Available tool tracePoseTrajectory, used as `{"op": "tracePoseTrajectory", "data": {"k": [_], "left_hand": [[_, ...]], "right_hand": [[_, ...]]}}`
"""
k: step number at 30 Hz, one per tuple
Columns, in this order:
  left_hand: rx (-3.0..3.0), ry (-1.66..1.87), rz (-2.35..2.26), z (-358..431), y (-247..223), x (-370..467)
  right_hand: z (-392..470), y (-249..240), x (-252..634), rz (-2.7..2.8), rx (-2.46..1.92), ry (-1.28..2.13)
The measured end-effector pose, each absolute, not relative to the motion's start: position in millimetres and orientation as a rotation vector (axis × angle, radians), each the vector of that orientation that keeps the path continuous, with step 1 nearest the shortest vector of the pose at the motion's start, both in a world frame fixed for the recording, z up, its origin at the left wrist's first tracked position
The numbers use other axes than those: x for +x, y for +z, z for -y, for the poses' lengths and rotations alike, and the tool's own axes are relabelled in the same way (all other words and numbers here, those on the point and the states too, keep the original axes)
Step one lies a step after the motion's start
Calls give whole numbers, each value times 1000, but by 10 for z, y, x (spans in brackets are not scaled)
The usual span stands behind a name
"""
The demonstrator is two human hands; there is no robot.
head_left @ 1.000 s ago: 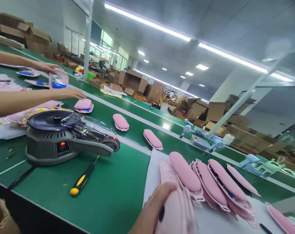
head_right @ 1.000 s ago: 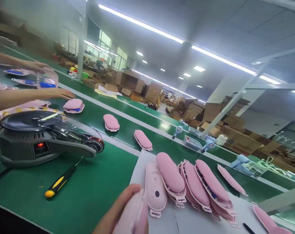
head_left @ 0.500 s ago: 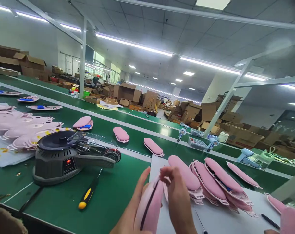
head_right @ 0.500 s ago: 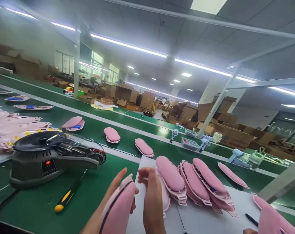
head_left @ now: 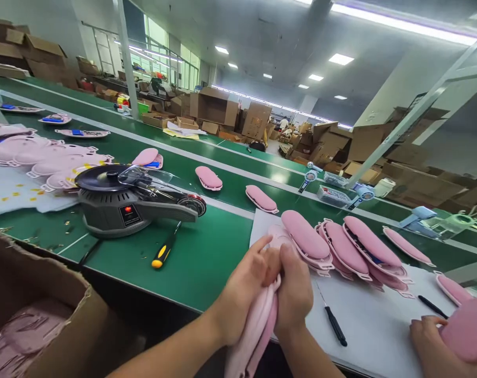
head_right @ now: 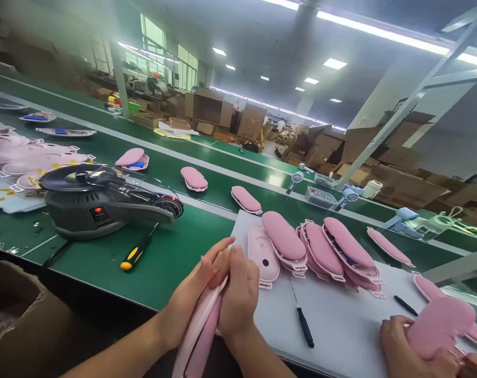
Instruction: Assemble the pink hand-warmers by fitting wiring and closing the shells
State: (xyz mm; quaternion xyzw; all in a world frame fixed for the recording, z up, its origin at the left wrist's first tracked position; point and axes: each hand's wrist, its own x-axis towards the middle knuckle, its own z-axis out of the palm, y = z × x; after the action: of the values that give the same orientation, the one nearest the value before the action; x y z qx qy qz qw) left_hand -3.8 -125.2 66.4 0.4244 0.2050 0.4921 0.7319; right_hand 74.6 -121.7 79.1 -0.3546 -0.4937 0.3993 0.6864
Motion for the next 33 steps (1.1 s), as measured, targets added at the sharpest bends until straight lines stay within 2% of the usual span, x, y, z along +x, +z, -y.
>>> {"op": "tracePoseTrajectory", "data": {"k": [4, 9, 14, 20, 26, 29, 33], "left_hand": [[850, 913, -571, 1096, 537, -41], [800, 578, -642, 1099, 352, -61], [814, 684, -619, 1245, 322, 106], [762, 739, -805, 1225, 350, 223], [1619, 561, -927, 1296, 472, -168], [1883, 675, -985, 1327, 366, -284], [2075, 863, -1203, 1266, 196, -304]], "right_hand": [[935, 736, 872, 1092, -900, 802], [1049, 609, 1068, 1223, -914, 438], [1308, 498, 1101, 1448, -916, 316], [1137, 355, 1165, 1438, -1084, 353], [1130, 130, 1411, 996, -1359, 71], [1248, 11, 1436, 958, -1451, -27], [1468, -100, 1356, 1169, -1494, -99]]}}
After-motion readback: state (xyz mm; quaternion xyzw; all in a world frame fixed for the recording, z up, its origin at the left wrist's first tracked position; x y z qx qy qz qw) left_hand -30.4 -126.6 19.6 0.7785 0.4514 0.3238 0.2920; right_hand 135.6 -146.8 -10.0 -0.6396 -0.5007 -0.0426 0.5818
